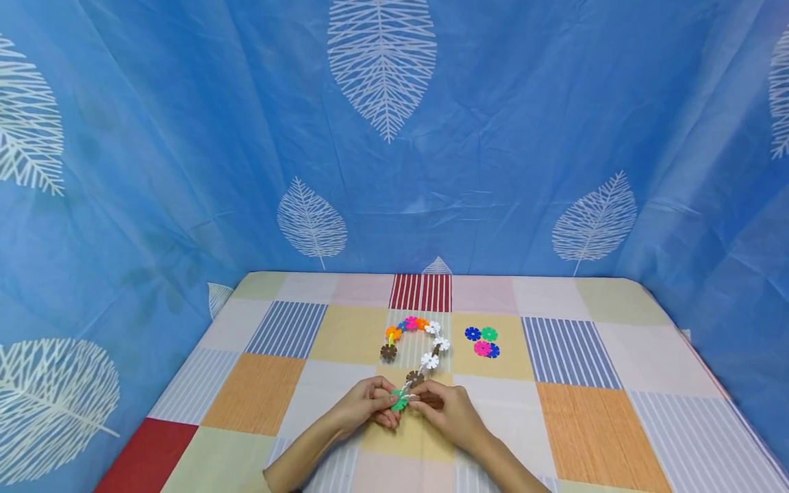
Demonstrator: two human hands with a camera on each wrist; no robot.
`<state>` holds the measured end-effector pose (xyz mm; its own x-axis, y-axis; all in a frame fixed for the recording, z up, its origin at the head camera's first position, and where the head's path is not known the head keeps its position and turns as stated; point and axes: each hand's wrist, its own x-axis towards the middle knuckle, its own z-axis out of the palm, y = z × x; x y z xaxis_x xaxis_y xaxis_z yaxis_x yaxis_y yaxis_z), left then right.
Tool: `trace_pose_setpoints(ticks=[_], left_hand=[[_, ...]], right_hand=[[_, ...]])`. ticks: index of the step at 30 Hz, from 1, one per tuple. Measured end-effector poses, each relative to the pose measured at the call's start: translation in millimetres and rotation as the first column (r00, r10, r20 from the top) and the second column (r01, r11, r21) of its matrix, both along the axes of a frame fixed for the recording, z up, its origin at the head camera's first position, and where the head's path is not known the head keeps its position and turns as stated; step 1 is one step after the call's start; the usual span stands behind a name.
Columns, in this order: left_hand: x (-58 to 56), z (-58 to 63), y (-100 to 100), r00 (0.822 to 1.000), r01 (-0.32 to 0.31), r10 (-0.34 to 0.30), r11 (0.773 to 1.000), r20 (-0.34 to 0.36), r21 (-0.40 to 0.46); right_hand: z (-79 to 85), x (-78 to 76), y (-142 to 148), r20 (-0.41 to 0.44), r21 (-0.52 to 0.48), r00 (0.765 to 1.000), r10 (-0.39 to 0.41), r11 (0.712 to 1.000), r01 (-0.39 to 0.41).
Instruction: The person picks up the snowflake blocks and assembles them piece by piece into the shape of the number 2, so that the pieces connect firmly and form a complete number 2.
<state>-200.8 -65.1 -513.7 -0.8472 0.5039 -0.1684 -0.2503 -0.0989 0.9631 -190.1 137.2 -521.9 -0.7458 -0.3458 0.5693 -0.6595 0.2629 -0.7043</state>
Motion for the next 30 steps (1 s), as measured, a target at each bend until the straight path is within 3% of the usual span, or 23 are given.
trace_pose_setpoints(ticks=[2,4,6,8,10,11,13,16,20,22,24,25,27,30], left_hand=[[-0.1,-0.3,-0.1,1.0,-0.025,0.025,1.0,0.002,-0.003],[-0.2,-0.6,-0.4,0.999,-0.044,0.044,0.999,0.003,-0.006],[-0.2,-0.5,-0.7,0.999,-0.043,0.043,0.999,0.004,-0.015],[-0.4,-0.4,-1.1,1.0,-0.028,0.028,0.999,0.002,-0.031],[-0.6,0.3,-1.3,1.0,-0.009,0.009,0.999,0.003,-0.053],[-0.6,1.0,-1.2,1.0,-0.004,0.004,0.998,0.006,-0.059],[-1.1,1.8,-1.0,1.0,-0.003,0.004,0.997,0.01,-0.077],[-2.0,3.1,-0.9,1.0,-0.019,0.02,0.996,0.015,-0.088],[-2.9,2.8,-1.5,0.999,-0.036,0.037,0.995,0.009,-0.097],[-3.2,2.4,-1.8,0.999,-0.038,0.039,0.995,0.006,-0.093],[-3.8,1.4,-2.0,0.999,-0.039,0.039,0.996,0.001,-0.085],[-4.0,1.1,-1.9,0.999,-0.042,0.042,0.996,0.0,-0.079],[-4.5,0.7,-1.7,0.999,-0.05,0.05,0.996,-0.002,-0.071],[-4.8,0.3,-1.2,0.998,-0.07,0.07,0.995,-0.007,-0.064]], right_hand=[[-2.7,-8.6,8.2,0.001,-0.011,0.999,-0.047,0.999,0.047],[-2.7,-19.5,19.3,-0.036,-0.006,0.982,-0.186,0.983,0.186],[-1.8,-31.9,33.5,-0.081,0.018,0.922,-0.377,0.925,0.38],[-1.8,-43.5,49.1,-0.112,0.062,0.83,-0.546,0.83,0.554],[-4.0,-51.8,63.2,-0.12,0.137,0.754,-0.646,0.742,0.657],[-5.4,-54.6,68.9,-0.115,0.176,0.735,-0.669,0.714,0.677],[-8.0,-57.6,76.7,-0.096,0.245,0.726,-0.681,0.69,0.681],[-10.3,-59.5,80.7,-0.072,0.279,0.732,-0.677,0.692,0.666],[-6.0,-57.2,75.3,0.002,0.183,0.743,-0.669,0.731,0.657],[-2.3,-52.4,68.2,0.137,0.096,0.783,-0.607,0.795,0.599],[1.7,-45.2,58.5,0.318,-0.005,0.818,-0.48,0.862,0.507],[3.4,-40.5,52.9,0.41,-0.05,0.817,-0.406,0.884,0.464],[6.1,-30.6,41.7,0.568,-0.137,0.785,-0.247,0.912,0.386],[9.0,-17.1,26.8,0.679,-0.195,0.728,-0.09,0.935,0.297]])
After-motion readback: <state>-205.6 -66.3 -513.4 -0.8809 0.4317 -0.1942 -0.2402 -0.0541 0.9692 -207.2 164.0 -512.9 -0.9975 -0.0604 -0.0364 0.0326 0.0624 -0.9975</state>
